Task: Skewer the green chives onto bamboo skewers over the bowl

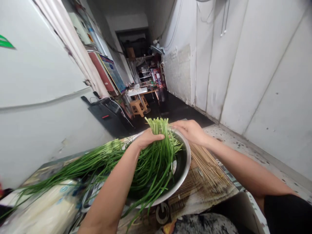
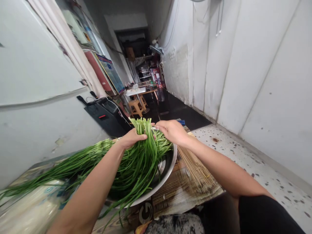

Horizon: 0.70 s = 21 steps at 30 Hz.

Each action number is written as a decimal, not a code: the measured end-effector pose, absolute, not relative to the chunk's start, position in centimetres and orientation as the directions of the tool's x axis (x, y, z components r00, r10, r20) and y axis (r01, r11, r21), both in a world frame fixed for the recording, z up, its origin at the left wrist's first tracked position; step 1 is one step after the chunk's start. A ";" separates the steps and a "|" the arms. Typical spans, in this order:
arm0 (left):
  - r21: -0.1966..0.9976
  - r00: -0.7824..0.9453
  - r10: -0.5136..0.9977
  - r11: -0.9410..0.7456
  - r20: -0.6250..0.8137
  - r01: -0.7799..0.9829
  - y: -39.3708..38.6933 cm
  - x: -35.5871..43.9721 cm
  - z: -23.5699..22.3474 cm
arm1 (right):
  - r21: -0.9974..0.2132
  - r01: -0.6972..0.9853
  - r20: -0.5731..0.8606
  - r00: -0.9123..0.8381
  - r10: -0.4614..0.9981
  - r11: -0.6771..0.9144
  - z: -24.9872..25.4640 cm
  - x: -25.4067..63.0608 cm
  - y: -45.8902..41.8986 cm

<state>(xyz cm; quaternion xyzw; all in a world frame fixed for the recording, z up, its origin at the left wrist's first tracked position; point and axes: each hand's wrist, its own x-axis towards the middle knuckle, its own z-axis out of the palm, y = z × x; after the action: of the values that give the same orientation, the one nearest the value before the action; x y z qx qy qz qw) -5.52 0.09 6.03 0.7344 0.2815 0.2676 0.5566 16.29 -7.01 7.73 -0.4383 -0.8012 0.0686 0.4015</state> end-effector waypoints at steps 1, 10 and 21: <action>0.960 0.699 0.713 -0.227 0.050 0.162 0.1 -6.2 6.2 | -0.440 0.670 0.600 -0.276 0.751 0.598 8.7 16.3 -6.5; 0.830 0.652 0.714 -0.185 -0.255 0.527 -1.9 -11.4 1.4 | -0.369 0.789 0.762 -0.045 0.646 0.491 16.6 18.9 -3.8; 0.859 0.373 0.925 -0.243 0.067 0.450 -3.2 -12.0 2.9 | -0.177 0.853 0.804 -0.162 0.572 0.491 21.7 17.7 -2.3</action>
<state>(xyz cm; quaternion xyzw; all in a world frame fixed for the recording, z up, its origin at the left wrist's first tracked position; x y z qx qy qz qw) -11.99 -3.18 2.89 0.7286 0.4720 0.3013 0.3944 17.70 -2.31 21.71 -0.4780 -0.7451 -0.1609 0.4364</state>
